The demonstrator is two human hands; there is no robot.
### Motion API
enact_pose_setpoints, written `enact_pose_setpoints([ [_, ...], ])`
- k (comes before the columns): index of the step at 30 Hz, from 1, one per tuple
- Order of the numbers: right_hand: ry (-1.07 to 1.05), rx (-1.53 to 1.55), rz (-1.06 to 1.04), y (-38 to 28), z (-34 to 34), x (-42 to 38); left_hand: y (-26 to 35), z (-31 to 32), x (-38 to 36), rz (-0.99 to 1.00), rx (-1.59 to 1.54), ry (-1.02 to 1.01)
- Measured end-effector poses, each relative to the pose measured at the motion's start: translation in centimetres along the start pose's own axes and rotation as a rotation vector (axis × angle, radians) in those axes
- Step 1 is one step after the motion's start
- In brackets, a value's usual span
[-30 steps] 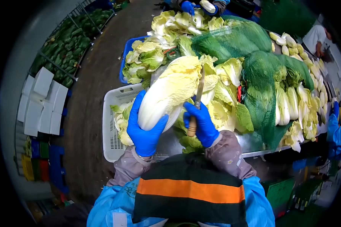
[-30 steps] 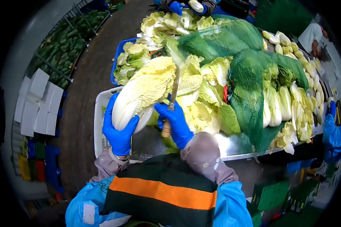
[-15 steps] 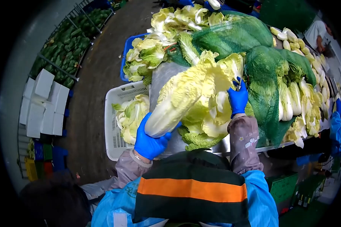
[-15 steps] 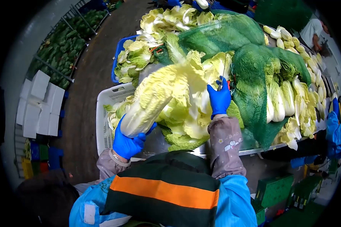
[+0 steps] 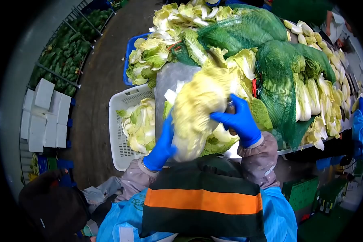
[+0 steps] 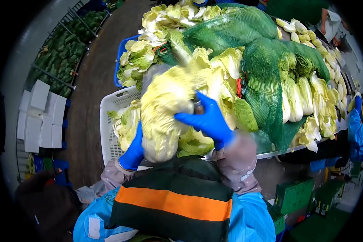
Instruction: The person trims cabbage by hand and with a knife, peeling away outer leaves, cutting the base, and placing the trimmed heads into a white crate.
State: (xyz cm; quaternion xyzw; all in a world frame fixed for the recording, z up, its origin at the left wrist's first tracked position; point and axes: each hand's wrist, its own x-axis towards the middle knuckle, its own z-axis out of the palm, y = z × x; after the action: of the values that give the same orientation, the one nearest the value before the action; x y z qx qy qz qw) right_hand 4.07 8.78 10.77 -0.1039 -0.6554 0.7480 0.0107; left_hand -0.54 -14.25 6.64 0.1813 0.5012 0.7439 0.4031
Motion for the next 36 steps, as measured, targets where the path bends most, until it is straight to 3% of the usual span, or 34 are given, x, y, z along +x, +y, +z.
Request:
enact_pose_setpoints([
  [1,0.043,-0.123,-0.069,1.0,0.5,0.3,-0.2,-0.9,0.0,0.041,0.386,-0.148],
  [3,0.171,-0.341,-0.175,2.1,0.6,1.0,-1.6,-1.2,-0.5,-0.02,0.174,-0.029],
  [5,0.351,-0.586,-0.278,2.7,-0.7,1.9,-2.3,-1.7,-1.2,-0.196,-0.432,0.062],
  [6,0.421,-0.626,-0.282,3.2,-1.9,2.4,-3.0,-2.5,-2.0,-0.265,-0.579,0.159],
  [7,0.538,-0.648,-0.252,3.2,-3.0,3.1,-2.2,-2.6,-2.1,-0.368,-0.603,-0.022],
  [9,0.843,-0.752,-0.254,4.1,-6.4,5.2,-2.4,-3.9,-2.8,-0.369,-0.989,-0.276],
  [10,0.903,-0.896,-0.22,5.2,-8.7,5.7,-2.9,-4.3,-2.8,-0.324,-0.989,-0.323],
  [11,0.87,-0.961,-0.276,5.1,-9.2,5.3,-3.3,-4.8,-2.8,-0.278,-0.989,-0.37],
  [13,0.749,-0.697,-0.273,4.5,-7.7,4.1,-4.4,-5.1,-3.0,-0.223,-1.015,-0.356],
  [14,0.656,-0.372,-0.26,4.4,-5.7,3.4,-4.6,-4.9,-3.0,-0.21,-1.041,-0.389],
  [15,0.447,-0.085,-0.167,3.9,-3.9,2.5,-3.9,-4.2,-1.9,-0.229,-1.087,-0.509],
  [16,0.103,0.013,-0.041,3.7,-3.5,1.5,-3.9,-3.9,-1.1,-0.288,-1.16,-0.554],
  [17,-0.058,0.327,-0.106,5.4,-2.3,1.4,-3.8,-3.6,-0.4,-0.351,-1.23,-0.595],
  [18,0.002,0.601,0.111,7.5,-1.3,0.9,-4.1,-3.6,0.0,-0.452,-1.325,-0.556],
  [19,-0.092,0.724,0.138,8.4,-0.9,0.9,-4.1,-2.9,0.5,-0.481,-1.349,-0.517],
  [22,-0.34,1.064,0.112,9.6,-0.7,1.4,-2.4,0.0,1.3,-0.365,-0.965,-0.05],
  [23,-0.425,1.171,0.091,9.8,-0.8,1.6,-2.5,0.1,1.8,-0.317,-0.652,0.087],
  [25,-0.049,0.839,0.124,8.0,-0.7,1.1,-2.7,-0.6,1.0,-0.202,-0.679,0.086],
  [26,0.083,0.877,0.136,7.9,-0.5,1.3,-2.7,0.0,1.0,-0.032,-0.302,0.225],
  [29,0.161,0.708,0.141,10.0,-1.6,1.7,-1.7,0.9,0.0,0.266,0.496,0.168],
  [30,0.324,0.67,0.138,8.1,0.4,1.4,-1.7,0.5,0.1,0.201,0.5,0.188],
  [33,0.134,0.617,-0.07,9.5,-0.3,0.7,-2.0,-0.3,0.1,0.15,0.31,0.187],
  [36,0.186,0.624,0.0,8.3,1.4,0.3,-3.0,-0.5,0.0,0.139,0.249,0.215],
])
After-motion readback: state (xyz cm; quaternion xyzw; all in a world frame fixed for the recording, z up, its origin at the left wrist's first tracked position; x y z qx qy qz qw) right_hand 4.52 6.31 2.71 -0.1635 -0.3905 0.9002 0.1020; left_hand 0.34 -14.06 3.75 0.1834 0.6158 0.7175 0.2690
